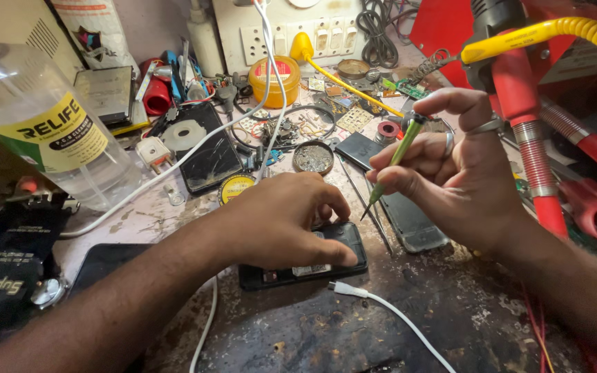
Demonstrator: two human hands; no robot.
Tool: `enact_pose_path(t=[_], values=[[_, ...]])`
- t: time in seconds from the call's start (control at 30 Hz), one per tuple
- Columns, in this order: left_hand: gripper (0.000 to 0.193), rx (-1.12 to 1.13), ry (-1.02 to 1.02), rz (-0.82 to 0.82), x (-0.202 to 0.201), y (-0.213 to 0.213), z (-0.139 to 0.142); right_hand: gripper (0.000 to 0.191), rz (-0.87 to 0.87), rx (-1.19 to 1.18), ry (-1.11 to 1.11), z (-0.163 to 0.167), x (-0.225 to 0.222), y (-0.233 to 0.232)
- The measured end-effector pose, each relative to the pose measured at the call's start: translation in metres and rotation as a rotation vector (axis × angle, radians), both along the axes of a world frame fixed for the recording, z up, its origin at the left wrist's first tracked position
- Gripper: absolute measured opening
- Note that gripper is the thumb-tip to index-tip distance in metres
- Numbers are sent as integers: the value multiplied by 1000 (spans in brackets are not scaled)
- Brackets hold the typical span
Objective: The person works on a feature phone at a cluttered repair bench. They separate the phone's back cover and battery compartment, use a green-handled pry tool and screwdriver to work on the internal components, handle the battery and small parts, then reassemble the phone, attach the cover, and press its keypad while the screen lights up.
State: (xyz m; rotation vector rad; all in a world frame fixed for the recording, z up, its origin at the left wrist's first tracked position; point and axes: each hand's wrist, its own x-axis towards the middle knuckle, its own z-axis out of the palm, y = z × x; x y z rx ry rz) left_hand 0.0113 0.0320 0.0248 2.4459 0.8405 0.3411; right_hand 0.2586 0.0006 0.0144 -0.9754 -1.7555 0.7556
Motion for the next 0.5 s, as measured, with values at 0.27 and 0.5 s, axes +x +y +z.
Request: enact_pose_path(t=[0.27, 0.5], values=[[69, -53, 18, 19, 0, -1, 0, 64, 53, 19, -36, -4, -5, -1], [61, -119, -35, 37, 1, 0, -2, 66, 30, 41, 20, -3, -3, -3]])
